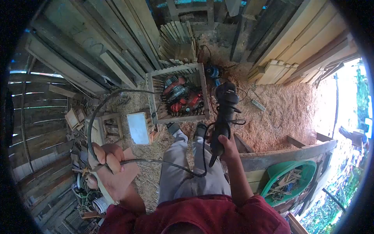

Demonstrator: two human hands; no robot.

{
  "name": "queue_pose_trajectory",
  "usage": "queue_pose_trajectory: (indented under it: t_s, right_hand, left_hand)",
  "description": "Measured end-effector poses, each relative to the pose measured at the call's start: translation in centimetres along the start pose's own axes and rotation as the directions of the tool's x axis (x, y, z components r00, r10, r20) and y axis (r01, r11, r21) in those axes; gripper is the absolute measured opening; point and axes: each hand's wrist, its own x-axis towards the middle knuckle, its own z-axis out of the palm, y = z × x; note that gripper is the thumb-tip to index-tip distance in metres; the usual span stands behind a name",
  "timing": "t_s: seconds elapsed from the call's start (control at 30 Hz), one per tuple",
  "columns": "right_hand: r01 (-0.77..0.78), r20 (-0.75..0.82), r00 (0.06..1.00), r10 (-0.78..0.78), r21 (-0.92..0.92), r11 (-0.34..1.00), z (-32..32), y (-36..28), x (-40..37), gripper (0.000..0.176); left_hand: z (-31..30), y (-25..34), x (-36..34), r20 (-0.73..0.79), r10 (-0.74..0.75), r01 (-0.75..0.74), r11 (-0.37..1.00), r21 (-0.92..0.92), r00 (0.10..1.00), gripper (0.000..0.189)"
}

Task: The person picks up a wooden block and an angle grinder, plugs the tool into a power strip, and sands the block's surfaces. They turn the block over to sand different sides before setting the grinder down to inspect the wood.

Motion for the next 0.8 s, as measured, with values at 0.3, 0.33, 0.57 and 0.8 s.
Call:
queue_pose_trajectory:
  t_s: [0.3,0.33,0.57,0.8]
  right_hand:
    - [0.194,0.191,0.965,-0.181,-0.054,0.979,0.8,-7.9,-8.2,0.083]
    - [0.291,0.268,0.924,-0.272,-0.033,0.956,1.4,-9.0,-9.0,0.085]
    - [0.423,0.113,0.905,-0.410,-0.158,0.892,3.4,-13.3,-16.2,0.089]
    - [0.607,0.106,0.794,-0.598,-0.094,0.789,4.6,-11.8,-17.7,0.095]
  left_hand:
    - [7.0,6.7,0.0,-0.093,0.051,-0.055,0.997,-0.045,0.994,0.064]
    - [7.6,7.8,-0.2,-0.110,0.080,-0.083,0.996,-0.031,0.991,0.065]
    - [8.8,11.8,0.5,0.011,0.135,-0.136,0.990,0.033,0.991,0.070]
    - [5.7,13.7,1.8,0.083,0.180,-0.182,0.983,0.014,0.980,0.072]
